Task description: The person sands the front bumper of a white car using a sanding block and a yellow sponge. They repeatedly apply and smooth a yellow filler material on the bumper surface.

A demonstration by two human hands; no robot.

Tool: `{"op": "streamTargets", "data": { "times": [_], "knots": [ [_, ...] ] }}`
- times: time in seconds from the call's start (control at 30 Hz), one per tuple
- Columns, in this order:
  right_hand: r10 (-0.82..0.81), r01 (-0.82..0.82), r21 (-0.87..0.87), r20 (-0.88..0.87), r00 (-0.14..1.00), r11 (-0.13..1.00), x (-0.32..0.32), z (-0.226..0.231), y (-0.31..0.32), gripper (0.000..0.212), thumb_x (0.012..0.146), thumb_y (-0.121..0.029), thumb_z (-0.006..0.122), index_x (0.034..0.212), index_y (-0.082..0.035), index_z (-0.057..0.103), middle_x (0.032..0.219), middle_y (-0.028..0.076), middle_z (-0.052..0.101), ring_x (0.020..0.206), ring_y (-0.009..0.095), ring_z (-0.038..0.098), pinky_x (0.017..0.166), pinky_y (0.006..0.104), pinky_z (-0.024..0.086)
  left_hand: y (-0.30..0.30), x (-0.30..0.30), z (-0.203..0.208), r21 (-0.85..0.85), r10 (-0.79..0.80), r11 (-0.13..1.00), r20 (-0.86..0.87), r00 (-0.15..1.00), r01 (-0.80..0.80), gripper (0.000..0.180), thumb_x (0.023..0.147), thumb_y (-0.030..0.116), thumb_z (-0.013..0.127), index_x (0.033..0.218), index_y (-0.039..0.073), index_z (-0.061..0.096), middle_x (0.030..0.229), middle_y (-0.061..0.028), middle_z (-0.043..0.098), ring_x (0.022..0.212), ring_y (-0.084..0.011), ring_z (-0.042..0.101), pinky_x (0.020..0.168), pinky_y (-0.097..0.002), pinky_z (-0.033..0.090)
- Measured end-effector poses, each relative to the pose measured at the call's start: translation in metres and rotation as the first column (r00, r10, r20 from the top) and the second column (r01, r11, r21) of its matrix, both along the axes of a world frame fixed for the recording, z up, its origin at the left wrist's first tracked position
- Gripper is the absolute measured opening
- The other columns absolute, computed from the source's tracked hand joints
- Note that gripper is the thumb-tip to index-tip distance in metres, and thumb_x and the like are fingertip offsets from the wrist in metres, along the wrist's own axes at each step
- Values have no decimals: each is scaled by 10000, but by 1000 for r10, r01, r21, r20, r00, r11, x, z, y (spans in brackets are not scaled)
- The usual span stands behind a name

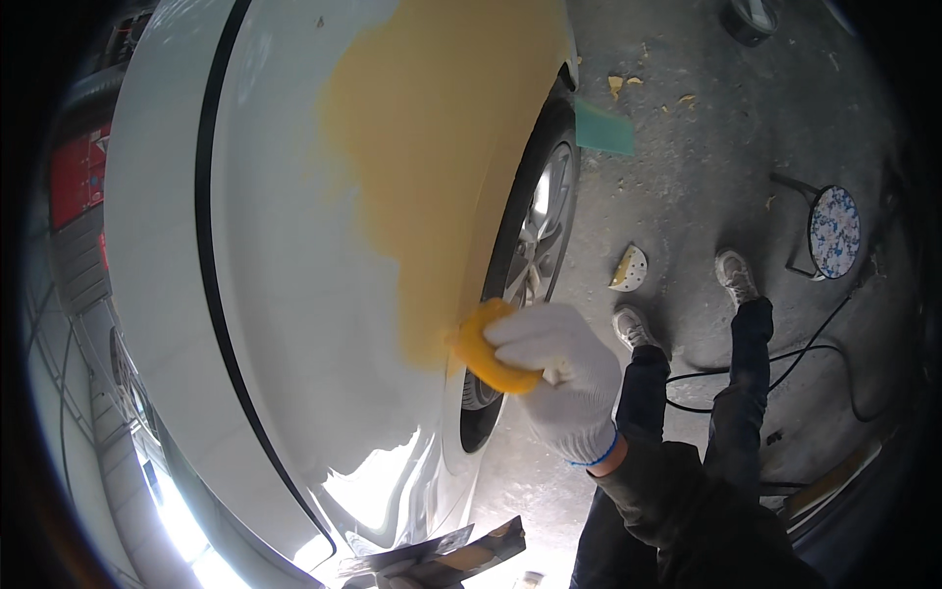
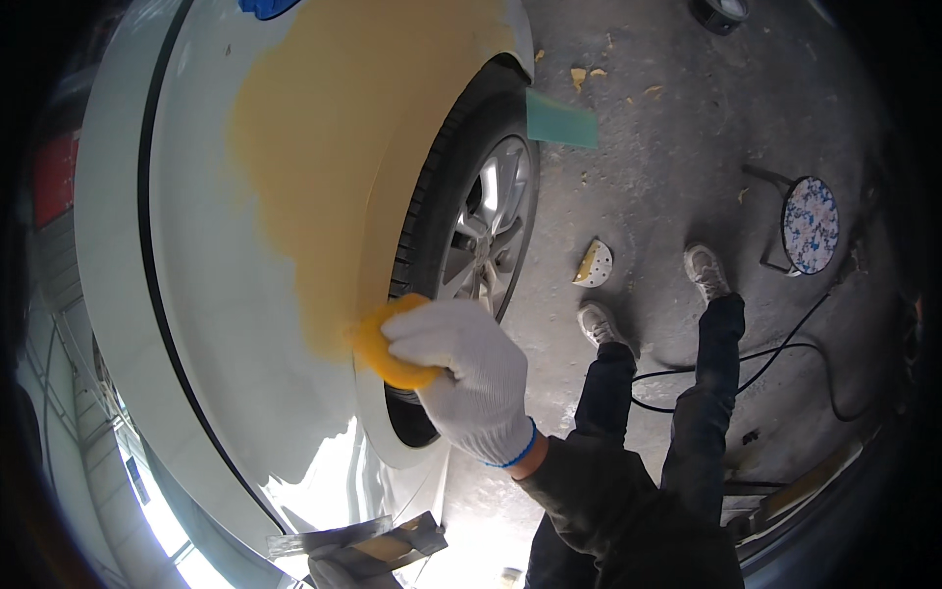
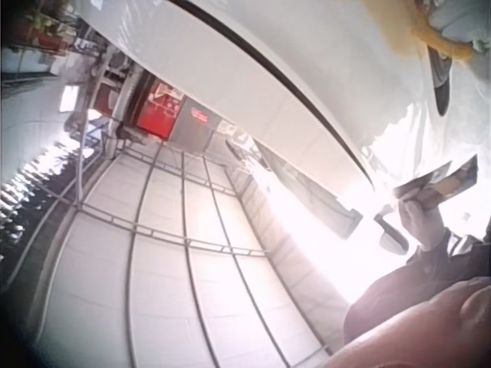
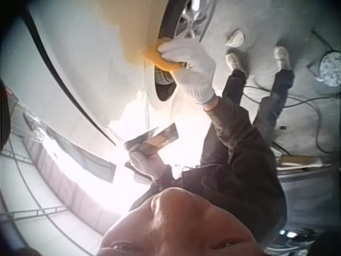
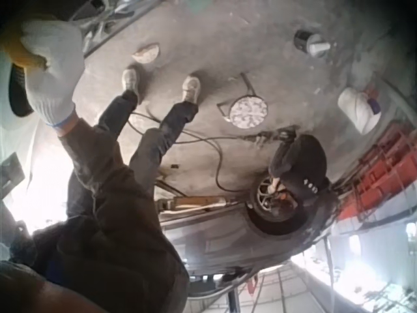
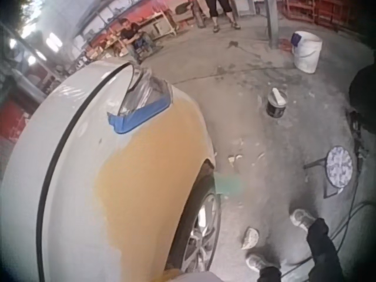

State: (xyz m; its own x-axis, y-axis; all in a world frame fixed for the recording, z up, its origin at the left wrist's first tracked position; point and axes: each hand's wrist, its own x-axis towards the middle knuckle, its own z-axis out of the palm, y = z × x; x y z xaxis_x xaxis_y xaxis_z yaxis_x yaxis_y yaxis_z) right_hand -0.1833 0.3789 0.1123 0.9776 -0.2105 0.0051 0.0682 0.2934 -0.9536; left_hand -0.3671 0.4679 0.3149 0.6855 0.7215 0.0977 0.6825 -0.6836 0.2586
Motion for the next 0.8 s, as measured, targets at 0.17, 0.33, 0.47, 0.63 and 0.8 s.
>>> {"op": "streamTargets", "data": {
  "times": [0.17,0.33,0.47,0.63,0.8],
  "knots": [
    [193,-193,43,0,981,980,-23,-3,-8,235,818,83,701,986,-74,752,1060,80,780,982,262,725,895,370,583,-3,1,-4,-31,5,1000,84,996,-3,85,993,68,641,1015,-7,676,970,-192,711,857,-322,679,786,-409,566],
    [259,-224,159,-259,931,962,-24,-22,-31,206,889,-28,791,1089,-54,749,1131,79,763,971,188,722,890,312,578,-14,16,0,-164,54,986,134,989,-32,130,1027,89,601,1048,-16,674,984,-199,716,868,-321,682,794,-417,568],
    [186,-122,183,-393,900,976,-11,-34,-46,247,931,-30,773,1162,-5,691,1120,89,740,936,131,705,856,270,575,-16,18,0,48,-113,992,-39,993,115,95,975,47,669,1039,-23,673,975,-206,712,849,-358,680,776,-447,565],
    [178,183,478,-615,768,859,-5,-54,-57,365,935,-63,756,1261,10,610,1121,85,685,1011,139,674,930,288,562,-27,27,0,84,-186,977,-96,978,194,110,923,1,726,1011,-27,666,949,-212,701,814,-387,674,736,-460,561],
    [168,354,574,-665,728,738,-7,-79,-62,355,922,-77,784,1226,16,627,1084,62,681,977,114,657,886,253,541,-41,43,-6,-34,-186,982,14,982,187,173,1034,132,656,992,-35,639,899,-171,679,768,-294,650,727,-416,559]
  ]
}}
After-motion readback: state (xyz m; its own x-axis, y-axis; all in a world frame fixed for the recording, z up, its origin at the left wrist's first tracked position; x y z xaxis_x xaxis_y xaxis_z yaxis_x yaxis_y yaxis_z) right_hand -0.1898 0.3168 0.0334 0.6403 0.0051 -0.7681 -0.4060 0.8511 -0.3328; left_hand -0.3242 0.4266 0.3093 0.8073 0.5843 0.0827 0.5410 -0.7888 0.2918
